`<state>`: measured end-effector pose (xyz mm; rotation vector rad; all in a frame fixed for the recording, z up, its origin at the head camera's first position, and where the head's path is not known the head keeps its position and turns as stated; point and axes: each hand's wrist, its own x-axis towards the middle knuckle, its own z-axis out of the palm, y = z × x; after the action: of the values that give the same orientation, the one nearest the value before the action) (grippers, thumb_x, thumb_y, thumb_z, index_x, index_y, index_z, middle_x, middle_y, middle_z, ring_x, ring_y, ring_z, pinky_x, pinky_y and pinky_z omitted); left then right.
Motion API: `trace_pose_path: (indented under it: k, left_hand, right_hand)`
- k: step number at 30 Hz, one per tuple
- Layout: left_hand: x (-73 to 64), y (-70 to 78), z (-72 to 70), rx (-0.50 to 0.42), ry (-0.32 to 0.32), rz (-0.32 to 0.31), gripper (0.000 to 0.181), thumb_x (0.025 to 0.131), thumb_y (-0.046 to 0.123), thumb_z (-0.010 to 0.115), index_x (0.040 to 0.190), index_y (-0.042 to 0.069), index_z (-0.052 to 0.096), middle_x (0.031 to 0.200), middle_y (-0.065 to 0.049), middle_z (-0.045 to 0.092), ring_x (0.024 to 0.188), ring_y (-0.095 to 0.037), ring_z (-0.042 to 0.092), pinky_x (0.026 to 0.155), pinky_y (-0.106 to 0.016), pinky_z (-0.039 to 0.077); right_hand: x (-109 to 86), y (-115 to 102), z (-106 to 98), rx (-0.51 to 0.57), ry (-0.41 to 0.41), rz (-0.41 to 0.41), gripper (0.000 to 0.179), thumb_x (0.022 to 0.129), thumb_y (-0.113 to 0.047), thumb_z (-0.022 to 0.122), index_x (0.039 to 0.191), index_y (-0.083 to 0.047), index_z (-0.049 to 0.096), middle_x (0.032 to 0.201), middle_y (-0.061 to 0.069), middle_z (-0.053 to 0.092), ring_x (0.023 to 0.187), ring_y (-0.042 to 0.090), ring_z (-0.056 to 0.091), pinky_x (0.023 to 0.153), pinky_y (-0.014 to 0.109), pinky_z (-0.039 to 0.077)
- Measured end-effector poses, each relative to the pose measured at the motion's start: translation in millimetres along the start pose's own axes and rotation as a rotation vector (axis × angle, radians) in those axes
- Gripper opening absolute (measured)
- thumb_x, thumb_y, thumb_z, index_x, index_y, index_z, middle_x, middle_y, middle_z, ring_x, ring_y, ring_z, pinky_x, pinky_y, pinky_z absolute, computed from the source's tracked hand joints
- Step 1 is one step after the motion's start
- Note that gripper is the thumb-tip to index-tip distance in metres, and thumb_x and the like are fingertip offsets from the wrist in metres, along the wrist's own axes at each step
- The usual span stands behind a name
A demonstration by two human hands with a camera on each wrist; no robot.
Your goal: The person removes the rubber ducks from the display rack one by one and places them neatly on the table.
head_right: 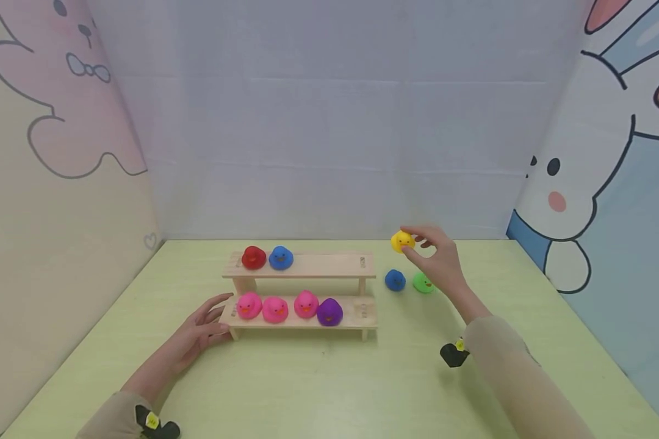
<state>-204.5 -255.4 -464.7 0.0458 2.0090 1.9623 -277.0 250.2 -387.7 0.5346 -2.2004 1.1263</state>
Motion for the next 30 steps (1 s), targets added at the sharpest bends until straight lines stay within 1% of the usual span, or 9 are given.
trace_pose_path:
  k: [4, 6, 16, 17, 19, 21, 24, 27, 30]
  left_hand:
    - [-0.5, 0.1, 1.0, 0.017, 0.009, -0.008, 0.073, 0.1, 0.015, 0.063, 0.161, 0.024, 0.024, 0.166, -0.017, 0.03, 0.133, -0.019, 0.058, 0.102, -0.026, 0.057]
    - [-0.7, 0.5, 1.0, 0.017, 0.009, -0.008, 0.073, 0.1, 0.015, 0.062, 0.161, 0.025, 0.024, 0.166, -0.017, 0.03, 0.135, -0.02, 0.057, 0.103, -0.027, 0.057]
    - [-2.0, 2.7, 1.1, 0.018, -0.003, 0.0, 0.073, 0.101, 0.017, 0.061, 0.162, 0.024, 0.022, 0.167, -0.018, 0.028, 0.137, -0.022, 0.055, 0.105, -0.027, 0.056]
    - [-2.1, 2.8, 1.2, 0.018, -0.002, 0.0, 0.073, 0.101, 0.016, 0.061, 0.162, 0.023, 0.022, 0.167, -0.018, 0.028, 0.137, -0.022, 0.055, 0.105, -0.027, 0.056]
    - [-2.5, 2.8, 1.5, 0.017, 0.001, -0.001, 0.073, 0.101, 0.016, 0.061, 0.162, 0.023, 0.022, 0.167, -0.018, 0.028, 0.137, -0.022, 0.055, 0.104, -0.027, 0.056]
    - [-2.7, 2.7, 1.5, 0.016, 0.004, -0.001, 0.074, 0.1, 0.016, 0.061, 0.162, 0.023, 0.022, 0.167, -0.018, 0.028, 0.137, -0.022, 0.056, 0.104, -0.027, 0.056]
    - [-2.9, 2.4, 1.5, 0.017, 0.004, 0.003, 0.074, 0.1, 0.016, 0.062, 0.162, 0.022, 0.022, 0.166, -0.019, 0.029, 0.135, -0.02, 0.056, 0.104, -0.027, 0.056]
    - [-3.0, 1.9, 1.5, 0.014, 0.0, 0.009, 0.073, 0.1, 0.015, 0.061, 0.162, 0.022, 0.022, 0.166, -0.019, 0.029, 0.134, -0.019, 0.057, 0.104, -0.027, 0.056]
    - [-3.1, 1.7, 1.5, 0.011, -0.005, 0.012, 0.073, 0.101, 0.015, 0.06, 0.162, 0.022, 0.022, 0.166, -0.019, 0.029, 0.134, -0.019, 0.057, 0.104, -0.027, 0.056]
  right_hand:
    - [-11.8, 15, -10, -0.038, 0.016, 0.029, 0.04, 0.088, -0.001, 0.075, 0.127, -0.009, 0.071, 0.117, -0.033, 0.061, 0.095, -0.004, 0.056, 0.08, 0.003, 0.044]
    - [-17.1, 22, -15, -0.057, 0.019, 0.038, 0.039, 0.089, -0.001, 0.074, 0.128, -0.008, 0.07, 0.118, -0.039, 0.056, 0.095, -0.006, 0.055, 0.08, 0.003, 0.045]
    - [-41.1, 51, -40, -0.144, -0.031, 0.105, 0.04, 0.092, -0.007, 0.074, 0.131, -0.007, 0.067, 0.12, -0.042, 0.05, 0.097, -0.016, 0.052, 0.081, -0.001, 0.046]
    - [-43.2, 54, -42, -0.149, -0.032, 0.117, 0.04, 0.092, -0.008, 0.074, 0.131, -0.007, 0.067, 0.12, -0.04, 0.051, 0.096, -0.017, 0.051, 0.08, 0.0, 0.047]
    - [-47.2, 59, -46, -0.162, -0.039, 0.14, 0.039, 0.093, -0.009, 0.074, 0.132, -0.007, 0.067, 0.123, -0.028, 0.06, 0.096, -0.018, 0.051, 0.079, 0.0, 0.047]
    - [-50.7, 63, -50, -0.179, -0.055, 0.162, 0.039, 0.093, -0.01, 0.074, 0.132, -0.007, 0.067, 0.126, -0.008, 0.068, 0.095, -0.019, 0.05, 0.079, -0.001, 0.047]
    - [-54.7, 68, -55, -0.192, -0.1, 0.188, 0.039, 0.094, -0.01, 0.073, 0.132, -0.006, 0.066, 0.129, 0.021, 0.067, 0.095, -0.021, 0.048, 0.078, -0.003, 0.045]
    - [-58.0, 72, -61, -0.191, -0.151, 0.207, 0.039, 0.094, -0.009, 0.072, 0.132, -0.004, 0.066, 0.13, 0.028, 0.065, 0.094, -0.021, 0.047, 0.077, -0.003, 0.045]
    - [-61.2, 77, -65, -0.186, -0.188, 0.216, 0.037, 0.094, -0.007, 0.071, 0.131, -0.003, 0.066, 0.128, 0.026, 0.066, 0.094, -0.022, 0.048, 0.078, -0.001, 0.047]
